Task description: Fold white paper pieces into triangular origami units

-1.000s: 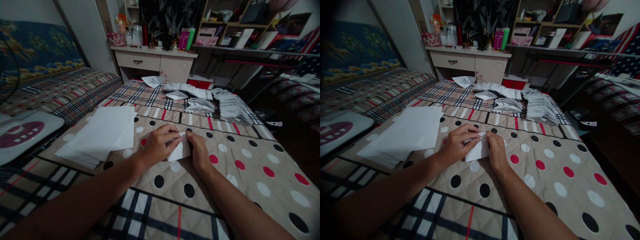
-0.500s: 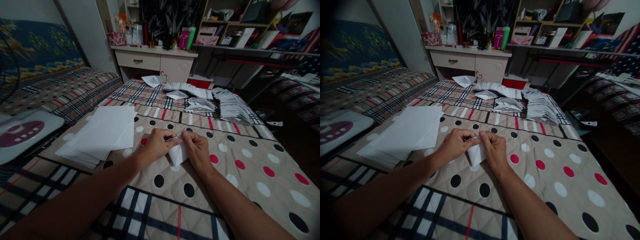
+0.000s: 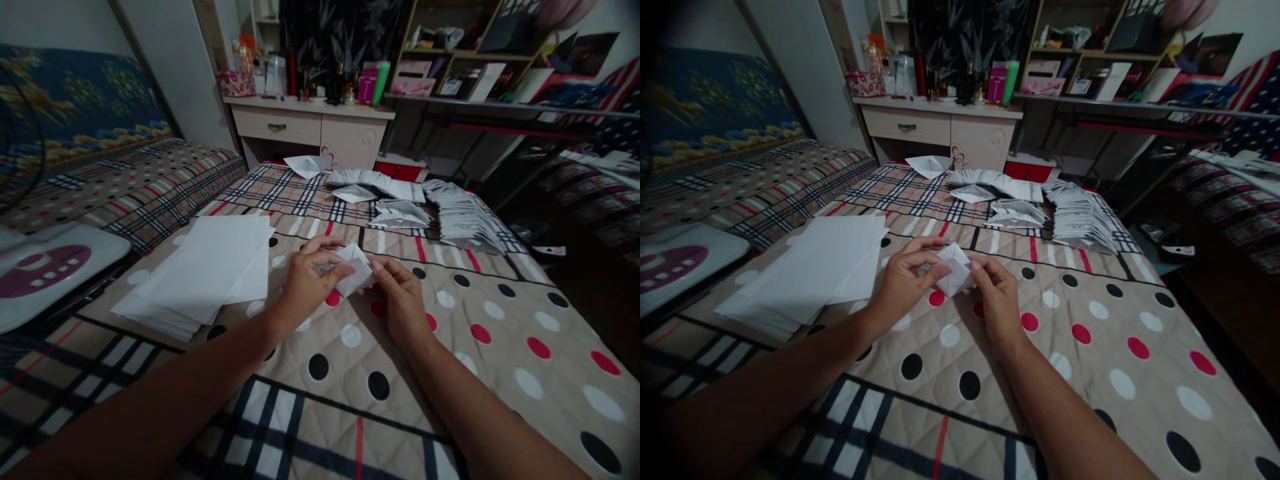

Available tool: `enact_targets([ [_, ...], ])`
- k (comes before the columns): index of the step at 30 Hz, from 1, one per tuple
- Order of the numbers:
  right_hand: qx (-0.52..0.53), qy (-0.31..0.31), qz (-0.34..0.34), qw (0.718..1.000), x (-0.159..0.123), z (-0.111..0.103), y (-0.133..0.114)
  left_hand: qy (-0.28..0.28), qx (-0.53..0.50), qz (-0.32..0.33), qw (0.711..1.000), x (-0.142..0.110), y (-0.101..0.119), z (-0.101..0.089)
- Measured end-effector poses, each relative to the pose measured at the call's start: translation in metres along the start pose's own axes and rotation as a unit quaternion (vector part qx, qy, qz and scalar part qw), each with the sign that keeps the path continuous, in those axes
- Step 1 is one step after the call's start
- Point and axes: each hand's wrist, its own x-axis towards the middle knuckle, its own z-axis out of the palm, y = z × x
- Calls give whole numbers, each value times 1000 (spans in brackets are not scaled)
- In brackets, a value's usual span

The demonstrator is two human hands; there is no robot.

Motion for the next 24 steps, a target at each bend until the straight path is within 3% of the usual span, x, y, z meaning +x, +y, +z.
enact_targets([
  [7, -49, 0, -49, 998, -6, 4, -9, 12, -25, -142, 989, 0, 5, -1],
  [14, -59, 30, -61, 996, -9, 6, -11, -63, -32, -97, 993, -4, 8, 2],
  [20, -88, 82, -85, 989, -9, 4, -11, -72, -121, -175, 974, -4, 9, 3],
  [24, -80, 53, -68, 993, -8, 4, -10, -65, -108, -166, 978, 0, 13, -1],
])
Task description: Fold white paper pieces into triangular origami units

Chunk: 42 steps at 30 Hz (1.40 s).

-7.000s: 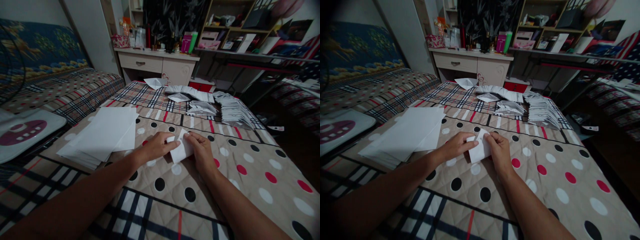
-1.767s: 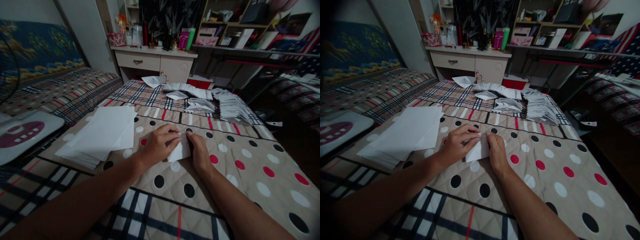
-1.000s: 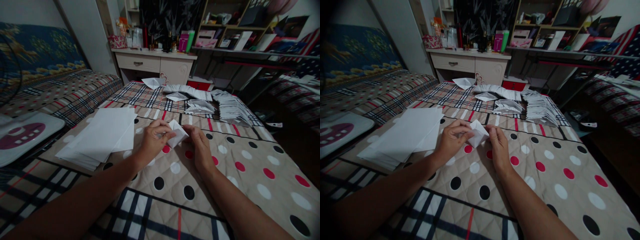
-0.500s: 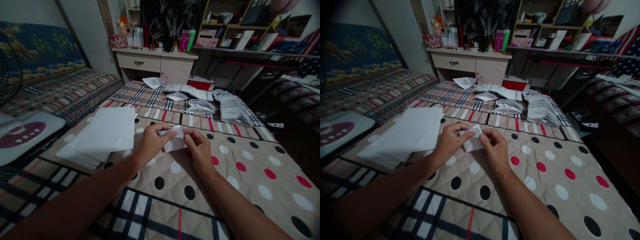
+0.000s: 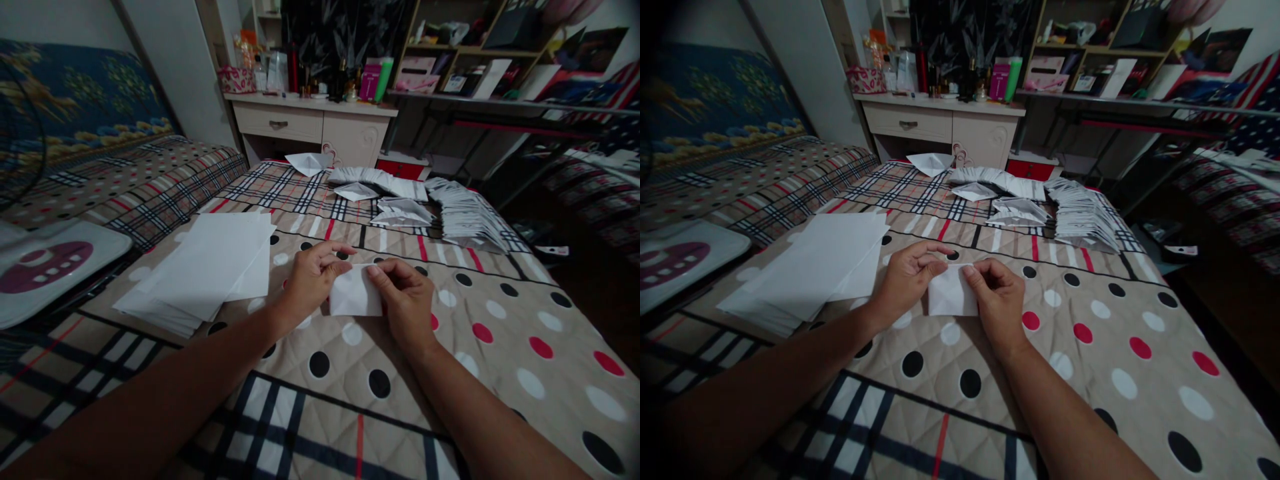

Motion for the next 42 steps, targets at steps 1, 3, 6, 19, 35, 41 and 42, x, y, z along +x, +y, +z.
enact_targets([
  [1, 1, -18, 7, 1000, 0, 0, 1, 3, 3, 9, 1000, 1, 1, -1],
  [3, -4, -63, 27, 998, -1, 0, 2, 8, 6, 17, 1000, 3, 0, -4],
  [6, -30, -94, 40, 994, -2, -1, 3, 10, -1, -24, 1000, 5, -6, -7],
  [19, 65, -98, 88, 989, 1, -5, 11, -29, -99, -120, 987, 7, -13, -7],
  [35, 49, 34, 68, 996, 3, -4, 6, -77, -39, -243, 966, 13, -6, -10],
  [41, 104, 55, 67, 991, 4, -4, 9, -110, 2, -211, 971, 12, -7, -20],
  [42, 116, 58, 76, 989, 5, -4, 8, -119, 12, -200, 973, 11, -8, -20],
])
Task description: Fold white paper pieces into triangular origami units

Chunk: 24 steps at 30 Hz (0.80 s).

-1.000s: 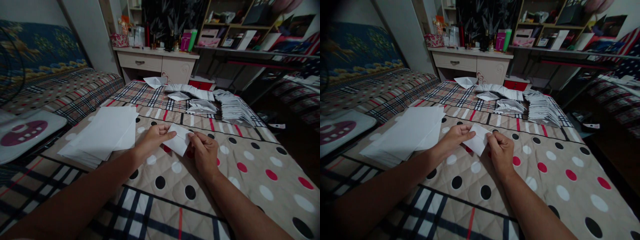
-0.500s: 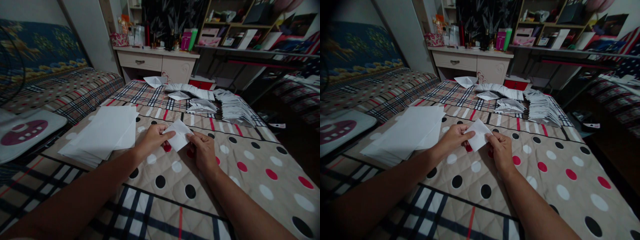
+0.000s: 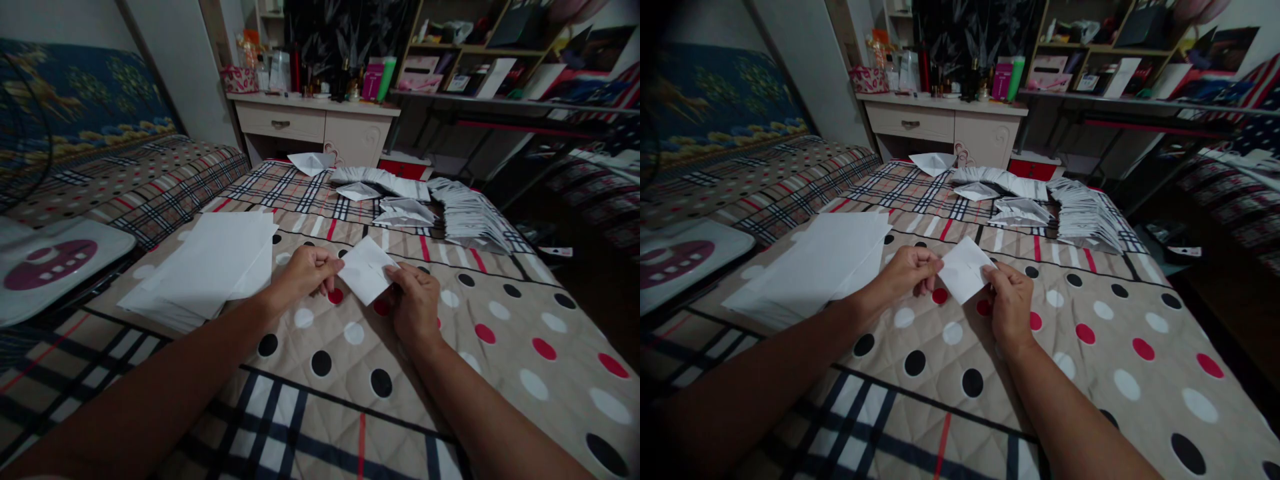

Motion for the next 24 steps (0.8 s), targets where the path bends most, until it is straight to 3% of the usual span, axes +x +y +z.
enact_targets([
  [7, 78, -6, 39, 996, 3, 3, -5, 22, -28, 53, 998, 2, -6, 1],
  [13, 31, -148, 106, 983, -3, 0, -1, -7, -37, 112, 993, -1, 2, 5],
  [16, 5, -182, 119, 976, -6, -1, -2, -11, 8, 103, 995, -3, 4, 7],
  [19, 2, -174, 116, 978, -5, 0, -6, -17, 16, 79, 997, -3, 3, 5],
  [24, -17, -131, 135, 982, 3, -1, -9, -149, -19, -14, 989, -3, 2, 1],
])
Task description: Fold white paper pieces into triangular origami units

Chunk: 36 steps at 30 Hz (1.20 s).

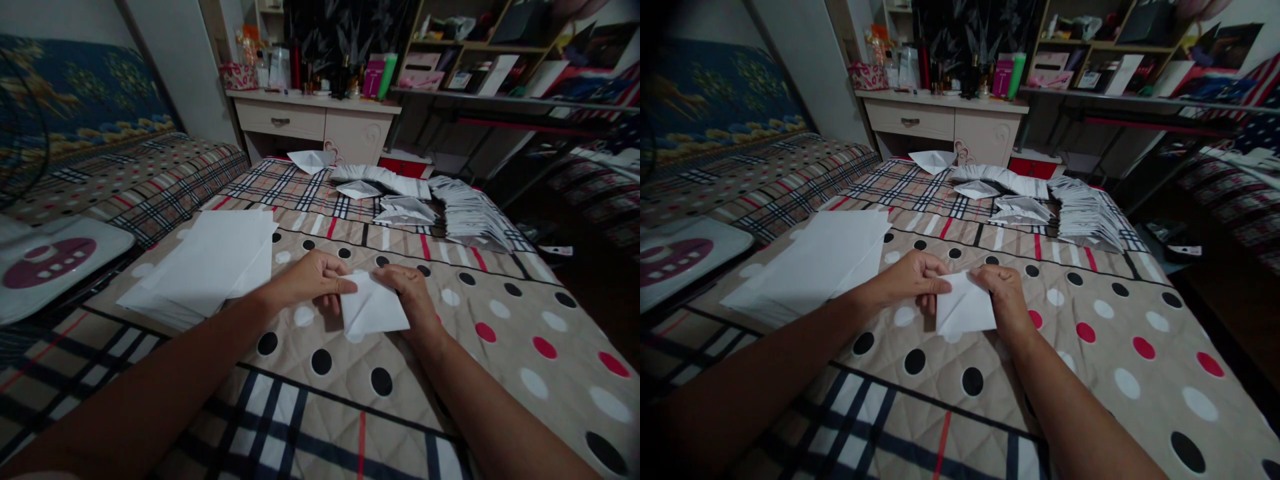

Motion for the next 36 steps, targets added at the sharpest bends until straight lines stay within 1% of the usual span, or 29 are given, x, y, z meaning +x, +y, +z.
enact_targets([
  [1, -7, 3, 5, 1000, 2, -1, 0, -6, -5, -13, 1000, 0, 0, 0],
  [2, -9, 4, 3, 1000, 4, -3, 1, 9, -8, -21, 1000, 0, 0, 0],
  [3, -8, 2, -4, 1000, 6, -4, 3, 40, -10, -23, 999, 0, 1, 0],
  [6, -3, -17, -41, 999, 10, -8, 7, 160, -17, -16, 987, 1, 5, 1],
  [8, -20, -23, -59, 998, 11, -10, 10, 204, -23, -9, 979, 1, 7, 1],
  [10, -49, -8, -67, 997, 11, -11, 10, 208, -28, -5, 978, 2, 7, 1],
  [13, -97, 32, -69, 992, 9, -12, 8, 184, -26, -11, 983, 4, 6, 2],
  [15, -118, 46, -71, 989, 9, -12, 6, 175, -19, -17, 984, 5, 4, 2],
  [17, -131, 47, -66, 988, 8, -12, 6, 183, 2, -15, 983, 5, 2, 1],
  [20, -170, 45, -68, 982, 8, -13, 7, 226, 74, 13, 971, 3, -2, -1],
  [21, -202, 49, -80, 975, 9, -14, 8, 239, 112, 30, 964, 3, -3, -2],
  [22, -250, 54, -97, 962, 9, -14, 8, 250, 156, 48, 954, 2, -4, -4],
  [23, -314, 60, -115, 941, 9, -15, 8, 259, 206, 63, 941, 2, -6, -6],
  [24, -387, 64, -130, 910, 9, -15, 7, 269, 259, 74, 925, 1, -7, -7],
  [26, -527, 77, -141, 835, 8, -15, 3, 287, 353, 76, 887, 1, -9, -11],
  [27, -576, 86, -138, 802, 8, -14, 1, 291, 389, 75, 871, 2, -10, -12],
  [28, -605, 96, -134, 779, 8, -13, 0, 292, 412, 78, 860, 3, -11, -13],
  [29, -618, 105, -132, 768, 7, -12, -1, 287, 425, 86, 854, 3, -12, -14],
  [30, -620, 110, -135, 765, 7, -11, -2, 278, 432, 99, 853, 4, -14, -15],
  [36, -576, 88, -170, 795, 11, -14, 4, 237, 432, 166, 854, 11, -23, -15],
])
